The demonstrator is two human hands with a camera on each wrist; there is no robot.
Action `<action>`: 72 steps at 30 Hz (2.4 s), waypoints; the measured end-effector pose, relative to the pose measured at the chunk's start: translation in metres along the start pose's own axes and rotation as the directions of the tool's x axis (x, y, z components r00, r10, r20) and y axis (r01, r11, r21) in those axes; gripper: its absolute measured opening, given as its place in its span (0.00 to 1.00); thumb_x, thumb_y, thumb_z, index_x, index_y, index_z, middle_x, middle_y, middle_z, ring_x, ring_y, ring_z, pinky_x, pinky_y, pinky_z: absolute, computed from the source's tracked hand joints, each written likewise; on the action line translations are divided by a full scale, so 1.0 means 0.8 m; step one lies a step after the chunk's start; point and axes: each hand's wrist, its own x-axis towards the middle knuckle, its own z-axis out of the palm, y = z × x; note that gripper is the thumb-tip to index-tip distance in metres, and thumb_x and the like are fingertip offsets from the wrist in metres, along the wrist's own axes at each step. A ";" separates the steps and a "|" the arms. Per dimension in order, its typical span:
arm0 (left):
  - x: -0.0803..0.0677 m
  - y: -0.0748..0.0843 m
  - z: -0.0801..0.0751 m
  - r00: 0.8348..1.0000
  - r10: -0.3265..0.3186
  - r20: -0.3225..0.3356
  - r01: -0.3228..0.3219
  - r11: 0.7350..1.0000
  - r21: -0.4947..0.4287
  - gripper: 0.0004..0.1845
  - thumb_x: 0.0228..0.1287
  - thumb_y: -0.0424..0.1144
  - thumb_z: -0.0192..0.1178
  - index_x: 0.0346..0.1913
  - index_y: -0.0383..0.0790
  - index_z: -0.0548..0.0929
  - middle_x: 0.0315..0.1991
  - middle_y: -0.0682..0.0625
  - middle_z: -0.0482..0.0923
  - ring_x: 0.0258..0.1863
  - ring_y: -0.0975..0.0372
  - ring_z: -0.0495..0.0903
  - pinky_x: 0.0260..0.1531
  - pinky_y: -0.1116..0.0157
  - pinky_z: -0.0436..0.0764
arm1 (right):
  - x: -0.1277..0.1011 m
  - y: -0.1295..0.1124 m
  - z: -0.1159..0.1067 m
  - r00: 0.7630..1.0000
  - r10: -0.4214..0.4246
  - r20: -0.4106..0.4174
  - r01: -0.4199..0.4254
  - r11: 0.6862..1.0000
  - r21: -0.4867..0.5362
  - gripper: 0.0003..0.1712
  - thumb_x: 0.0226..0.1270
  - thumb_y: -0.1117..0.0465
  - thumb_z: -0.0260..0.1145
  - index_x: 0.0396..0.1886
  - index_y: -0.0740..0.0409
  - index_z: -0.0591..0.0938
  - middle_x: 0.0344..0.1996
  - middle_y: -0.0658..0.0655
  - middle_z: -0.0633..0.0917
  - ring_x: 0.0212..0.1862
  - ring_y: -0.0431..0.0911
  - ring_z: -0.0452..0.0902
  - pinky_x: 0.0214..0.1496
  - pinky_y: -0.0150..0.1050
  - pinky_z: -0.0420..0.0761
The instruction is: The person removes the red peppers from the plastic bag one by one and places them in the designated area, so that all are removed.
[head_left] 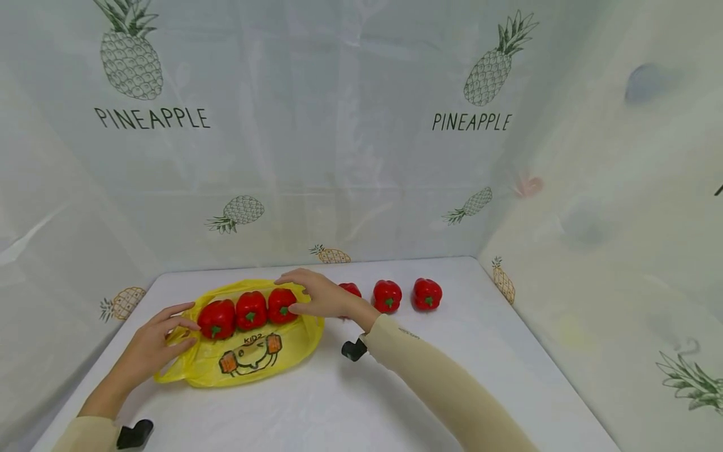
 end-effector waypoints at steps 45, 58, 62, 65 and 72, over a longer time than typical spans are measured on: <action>-0.003 0.005 0.004 1.000 -0.012 -0.001 0.012 1.000 -0.028 0.14 0.56 0.33 0.81 0.42 0.51 0.89 0.70 0.42 0.76 0.64 0.39 0.76 0.64 0.67 0.79 | 0.038 0.024 0.049 0.982 0.185 0.048 -0.165 0.947 -0.276 0.31 0.72 0.54 0.75 0.74 0.41 0.79 0.65 0.49 0.77 0.63 0.44 0.67 0.60 0.31 0.79; -0.001 0.010 0.002 1.000 -0.021 0.013 0.022 0.999 -0.032 0.15 0.54 0.32 0.82 0.42 0.50 0.89 0.70 0.41 0.76 0.66 0.38 0.75 0.55 0.34 0.76 | 0.034 0.032 0.057 0.984 0.174 0.047 -0.156 0.953 -0.261 0.27 0.71 0.55 0.76 0.68 0.38 0.83 0.62 0.48 0.77 0.64 0.42 0.69 0.62 0.29 0.79; -0.001 0.010 0.001 1.000 -0.021 0.012 0.021 0.999 -0.030 0.15 0.54 0.33 0.82 0.42 0.51 0.89 0.70 0.42 0.76 0.65 0.38 0.76 0.55 0.34 0.76 | 0.033 0.033 0.058 0.986 0.158 0.051 -0.141 0.961 -0.237 0.27 0.71 0.56 0.76 0.68 0.39 0.82 0.68 0.45 0.78 0.69 0.41 0.69 0.67 0.32 0.78; -0.001 0.009 0.001 1.000 -0.020 0.011 0.020 0.999 -0.030 0.15 0.55 0.33 0.82 0.42 0.51 0.89 0.70 0.41 0.76 0.65 0.39 0.76 0.59 0.42 0.80 | 0.033 0.035 0.060 0.988 0.145 0.053 -0.128 0.964 -0.235 0.27 0.71 0.56 0.76 0.67 0.39 0.82 0.69 0.42 0.79 0.70 0.39 0.70 0.70 0.33 0.76; -0.004 0.000 0.003 1.000 0.005 -0.008 -0.005 1.000 -0.022 0.16 0.54 0.33 0.82 0.41 0.54 0.89 0.69 0.42 0.77 0.64 0.39 0.77 0.60 0.83 0.71 | 0.030 0.033 0.062 0.990 0.130 0.063 -0.108 0.958 -0.267 0.27 0.70 0.55 0.77 0.66 0.40 0.82 0.65 0.39 0.82 0.66 0.36 0.72 0.68 0.30 0.76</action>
